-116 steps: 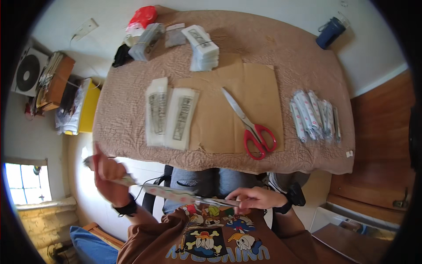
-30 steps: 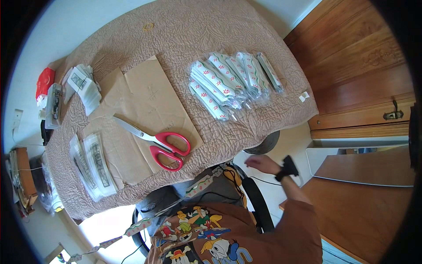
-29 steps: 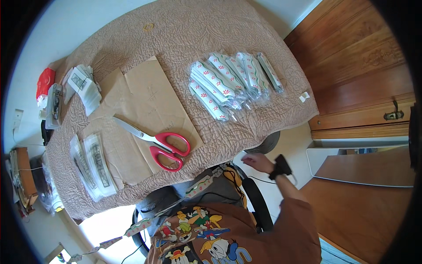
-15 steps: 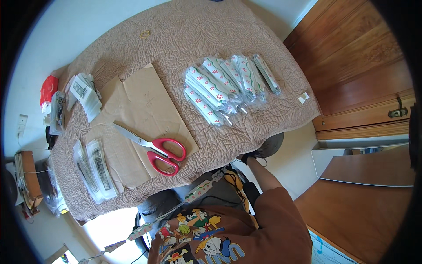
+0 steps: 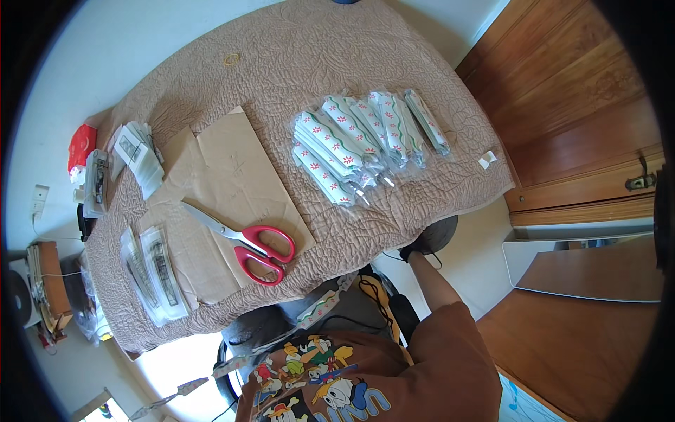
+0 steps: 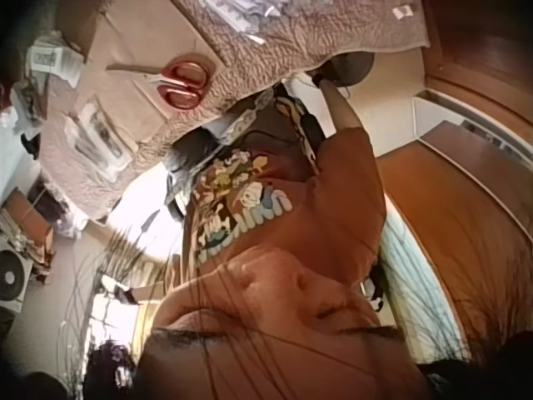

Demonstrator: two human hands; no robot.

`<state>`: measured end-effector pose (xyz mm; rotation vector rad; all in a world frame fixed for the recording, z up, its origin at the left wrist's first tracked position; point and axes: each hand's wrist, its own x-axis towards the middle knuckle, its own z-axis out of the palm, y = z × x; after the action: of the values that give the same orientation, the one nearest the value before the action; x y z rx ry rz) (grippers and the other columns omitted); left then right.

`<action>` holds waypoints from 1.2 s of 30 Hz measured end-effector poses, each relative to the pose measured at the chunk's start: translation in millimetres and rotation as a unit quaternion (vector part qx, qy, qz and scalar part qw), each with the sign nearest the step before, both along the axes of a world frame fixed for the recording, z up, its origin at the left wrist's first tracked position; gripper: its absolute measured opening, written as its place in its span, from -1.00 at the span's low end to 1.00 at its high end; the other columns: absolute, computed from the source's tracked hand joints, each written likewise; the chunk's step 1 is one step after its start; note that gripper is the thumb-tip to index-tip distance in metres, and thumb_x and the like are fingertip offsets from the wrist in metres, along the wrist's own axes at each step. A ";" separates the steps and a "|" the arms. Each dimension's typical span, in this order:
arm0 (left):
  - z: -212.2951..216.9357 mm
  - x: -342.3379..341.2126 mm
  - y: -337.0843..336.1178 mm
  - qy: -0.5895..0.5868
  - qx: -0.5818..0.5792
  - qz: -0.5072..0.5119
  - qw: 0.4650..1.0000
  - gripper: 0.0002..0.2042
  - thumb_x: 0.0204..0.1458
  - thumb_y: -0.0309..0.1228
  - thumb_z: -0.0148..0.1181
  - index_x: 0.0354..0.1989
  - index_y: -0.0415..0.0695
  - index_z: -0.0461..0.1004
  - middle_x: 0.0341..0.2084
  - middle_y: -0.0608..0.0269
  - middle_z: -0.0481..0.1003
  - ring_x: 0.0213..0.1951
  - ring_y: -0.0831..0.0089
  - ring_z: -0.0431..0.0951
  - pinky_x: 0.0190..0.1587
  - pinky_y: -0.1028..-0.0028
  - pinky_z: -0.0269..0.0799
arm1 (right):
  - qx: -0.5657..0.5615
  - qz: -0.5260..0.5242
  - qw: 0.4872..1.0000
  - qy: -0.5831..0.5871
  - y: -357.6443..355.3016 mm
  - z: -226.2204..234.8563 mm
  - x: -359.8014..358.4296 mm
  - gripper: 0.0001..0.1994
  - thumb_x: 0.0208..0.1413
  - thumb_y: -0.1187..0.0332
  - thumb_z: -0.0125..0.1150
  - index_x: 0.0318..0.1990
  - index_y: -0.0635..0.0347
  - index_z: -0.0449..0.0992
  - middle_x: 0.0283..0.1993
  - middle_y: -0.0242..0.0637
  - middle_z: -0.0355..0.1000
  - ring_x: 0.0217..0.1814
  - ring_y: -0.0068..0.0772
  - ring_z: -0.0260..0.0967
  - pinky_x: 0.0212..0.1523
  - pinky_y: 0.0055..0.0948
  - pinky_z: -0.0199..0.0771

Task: The person is cutting individually wrapped items from a strip and organizing them on a table.

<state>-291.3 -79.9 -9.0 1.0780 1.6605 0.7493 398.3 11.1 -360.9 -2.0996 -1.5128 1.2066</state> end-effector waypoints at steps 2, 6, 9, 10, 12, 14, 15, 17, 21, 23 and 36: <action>0.9 18.0 4.6 0.006 -0.022 -0.019 1.000 -0.83 -0.01 -0.45 0.02 -0.31 -0.28 0.45 -0.58 0.35 0.36 -0.51 0.56 0.33 -0.47 0.56 0.27 | 0.014 -0.020 1.000 0.010 -0.4 4.1 1.4 -0.45 0.20 0.04 -0.31 0.27 0.11 -0.03 0.33 -0.25 -0.06 0.33 -0.22 -0.11 0.30 -0.25 -0.13; 12.6 59.0 10.5 0.023 -0.065 -0.052 0.996 -0.82 -0.02 -0.45 0.03 -0.29 -0.29 0.47 -0.58 0.35 0.37 -0.51 0.57 0.33 -0.47 0.56 0.27 | 0.088 -0.282 0.874 0.385 -0.8 57.4 -10.5 -0.53 0.04 0.33 0.04 0.12 0.23 0.17 0.19 -0.14 0.14 0.22 -0.17 0.09 0.22 -0.23 0.07; 17.8 86.5 17.5 0.030 -0.096 -0.084 0.991 -0.81 -0.02 -0.46 0.04 -0.29 -0.29 0.48 -0.58 0.36 0.38 -0.52 0.57 0.33 -0.48 0.57 0.27 | 0.042 -0.369 0.729 0.575 -7.6 79.6 -9.4 -0.70 -0.10 0.53 0.12 -0.13 0.21 0.36 0.04 -0.22 0.27 0.15 -0.24 0.18 0.15 -0.27 0.20; 18.5 92.9 16.7 0.033 -0.107 -0.093 0.989 -0.80 -0.03 -0.46 0.04 -0.28 -0.30 0.48 -0.58 0.36 0.38 -0.52 0.58 0.33 -0.48 0.57 0.27 | 0.043 -0.369 0.730 0.574 -10.1 86.4 -10.4 -0.70 -0.10 0.53 0.12 -0.13 0.21 0.36 0.04 -0.22 0.27 0.15 -0.24 0.18 0.15 -0.27 0.20; 18.6 105.9 13.8 0.039 -0.128 -0.110 0.985 -0.80 -0.03 -0.46 0.04 -0.28 -0.30 0.49 -0.58 0.36 0.38 -0.52 0.58 0.33 -0.49 0.57 0.27 | 0.066 -0.343 0.717 0.603 -15.7 98.0 -13.1 -0.83 -0.12 0.53 0.12 -0.31 0.18 0.37 -0.10 -0.27 0.32 0.09 -0.27 0.21 0.12 -0.26 0.24; 17.8 119.4 10.5 0.043 -0.150 -0.126 0.980 -0.79 -0.03 -0.46 0.04 -0.27 -0.31 0.49 -0.57 0.36 0.38 -0.53 0.58 0.33 -0.49 0.57 0.28 | 0.076 -0.329 0.712 0.616 -22.5 109.7 -13.5 -0.89 -0.13 0.53 0.12 -0.40 0.16 0.37 -0.18 -0.30 0.34 0.06 -0.28 0.23 0.10 -0.26 0.26; 36.0 135.5 4.2 0.051 -0.155 -0.125 0.979 -0.79 -0.03 -0.46 0.05 -0.27 -0.31 0.50 -0.57 0.36 0.39 -0.53 0.58 0.33 -0.49 0.57 0.28 | 0.080 -0.298 0.694 0.650 -21.8 116.4 -16.6 -0.89 -0.14 0.52 0.13 -0.43 0.14 0.35 -0.24 -0.32 0.32 0.02 -0.31 0.24 0.06 -0.28 0.28; 13.4 209.5 17.6 0.045 0.016 -0.343 0.938 -0.73 -0.03 -0.36 0.09 -0.13 -0.10 0.46 -0.41 0.10 0.45 -0.33 0.27 0.50 -0.29 0.41 0.39 | 0.088 -0.241 0.656 0.710 -25.3 130.9 -17.6 -0.87 -0.16 0.51 0.14 -0.51 0.10 0.30 -0.36 -0.36 0.27 -0.07 -0.37 0.25 -0.02 -0.34 0.31; -31.2 297.5 43.8 0.174 0.121 -0.331 0.920 -0.58 -0.21 -0.36 0.28 -0.10 -0.13 0.40 -0.25 0.14 0.37 -0.38 0.22 0.49 -0.36 0.36 0.43 | 0.088 -0.250 0.619 0.740 -35.7 163.5 -12.6 -0.84 -0.11 0.44 0.12 -0.61 0.07 0.26 -0.46 -0.38 0.18 -0.23 -0.43 0.23 -0.15 -0.43 0.31; -42.0 322.4 54.6 0.237 0.112 -0.381 0.887 -0.59 -0.19 -0.36 0.27 -0.10 -0.12 0.39 -0.25 0.13 0.37 -0.39 0.18 0.50 -0.35 0.33 0.44 | 0.054 -0.152 0.612 0.774 -42.1 175.1 0.0 -0.76 -0.08 0.40 0.08 -0.70 0.06 0.20 -0.46 -0.37 0.17 -0.35 -0.41 0.22 -0.27 -0.47 0.29; -51.2 312.3 37.9 -0.050 0.142 -0.280 0.948 -0.78 -0.16 -0.58 0.12 -0.26 -0.22 0.41 -0.52 0.10 0.50 -0.49 0.19 0.51 -0.43 0.41 0.38 | -0.029 0.164 0.776 0.608 -38.0 301.4 -30.0 -0.82 -0.13 0.62 -0.05 -0.70 0.22 0.27 -0.25 -0.04 0.39 -0.25 -0.15 0.39 -0.20 -0.32 0.41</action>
<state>21.0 -42.0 -60.3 1.5959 1.0910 0.6577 368.2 -26.9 -59.5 -0.5963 -1.1131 2.0975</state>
